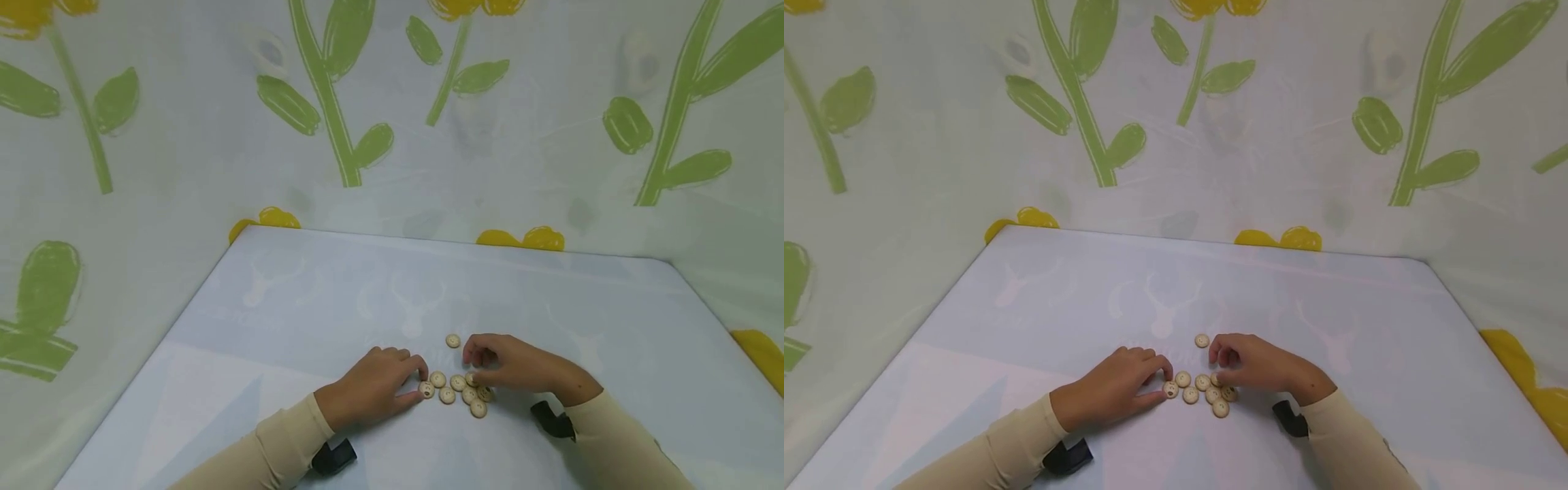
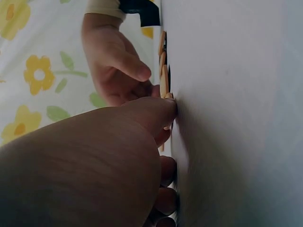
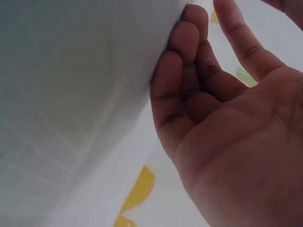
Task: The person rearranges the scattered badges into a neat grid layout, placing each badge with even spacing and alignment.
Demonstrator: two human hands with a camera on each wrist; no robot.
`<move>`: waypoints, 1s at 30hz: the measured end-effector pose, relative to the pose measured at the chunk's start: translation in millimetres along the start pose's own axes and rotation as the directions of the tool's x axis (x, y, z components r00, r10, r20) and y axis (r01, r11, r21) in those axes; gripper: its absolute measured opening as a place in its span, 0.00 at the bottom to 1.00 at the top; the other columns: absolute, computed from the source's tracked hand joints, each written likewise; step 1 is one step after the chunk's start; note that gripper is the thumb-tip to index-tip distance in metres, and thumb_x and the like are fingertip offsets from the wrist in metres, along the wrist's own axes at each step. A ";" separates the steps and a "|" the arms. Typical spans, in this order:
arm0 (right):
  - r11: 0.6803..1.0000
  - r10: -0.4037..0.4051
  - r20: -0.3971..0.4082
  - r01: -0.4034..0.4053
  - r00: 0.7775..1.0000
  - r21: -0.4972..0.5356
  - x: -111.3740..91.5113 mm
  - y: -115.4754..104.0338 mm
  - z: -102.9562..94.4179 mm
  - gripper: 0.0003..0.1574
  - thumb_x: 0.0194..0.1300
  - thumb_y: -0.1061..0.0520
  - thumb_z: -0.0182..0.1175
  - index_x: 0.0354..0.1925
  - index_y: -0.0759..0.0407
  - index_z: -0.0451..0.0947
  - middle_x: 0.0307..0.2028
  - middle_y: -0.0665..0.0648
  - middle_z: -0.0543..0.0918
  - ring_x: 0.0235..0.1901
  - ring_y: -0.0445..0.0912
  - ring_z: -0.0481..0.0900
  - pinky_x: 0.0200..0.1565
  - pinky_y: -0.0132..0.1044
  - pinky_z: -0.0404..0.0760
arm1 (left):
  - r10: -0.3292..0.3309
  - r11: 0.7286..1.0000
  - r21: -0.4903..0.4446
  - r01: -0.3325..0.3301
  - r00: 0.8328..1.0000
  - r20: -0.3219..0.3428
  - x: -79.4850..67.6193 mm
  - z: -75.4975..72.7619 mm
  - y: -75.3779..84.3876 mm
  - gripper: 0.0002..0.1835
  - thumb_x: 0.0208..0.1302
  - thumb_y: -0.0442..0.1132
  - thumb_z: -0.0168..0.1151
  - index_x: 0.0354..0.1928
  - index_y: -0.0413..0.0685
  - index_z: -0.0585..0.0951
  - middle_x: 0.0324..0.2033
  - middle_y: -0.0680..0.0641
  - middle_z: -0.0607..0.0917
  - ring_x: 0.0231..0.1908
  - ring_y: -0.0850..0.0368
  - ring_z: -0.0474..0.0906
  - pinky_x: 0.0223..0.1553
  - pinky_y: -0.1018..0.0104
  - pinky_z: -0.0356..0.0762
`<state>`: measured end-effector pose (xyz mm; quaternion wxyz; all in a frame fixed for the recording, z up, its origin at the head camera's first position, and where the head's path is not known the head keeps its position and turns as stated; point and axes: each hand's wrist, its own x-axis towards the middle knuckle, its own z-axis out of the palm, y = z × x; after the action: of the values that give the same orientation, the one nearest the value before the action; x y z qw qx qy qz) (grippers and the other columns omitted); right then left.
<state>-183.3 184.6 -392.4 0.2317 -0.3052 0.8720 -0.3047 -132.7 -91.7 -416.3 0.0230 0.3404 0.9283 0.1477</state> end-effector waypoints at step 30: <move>0.999 0.013 -0.026 -0.013 1.000 -0.035 -4.8 -7.6 -1.0 0.10 0.59 0.59 0.70 0.38 0.50 0.78 0.29 0.48 0.74 0.30 0.39 0.70 0.33 0.31 0.72 | -0.035 0.999 -0.033 0.035 0.999 0.013 0.8 -5.5 6.3 0.12 0.66 0.53 0.65 0.47 0.63 0.80 0.35 0.60 0.81 0.38 0.65 0.75 0.43 0.63 0.72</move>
<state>-177.6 183.4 -385.6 0.2171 -0.2998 0.8821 -0.2914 -130.2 -88.1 -409.2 0.0369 0.3246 0.9313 0.1609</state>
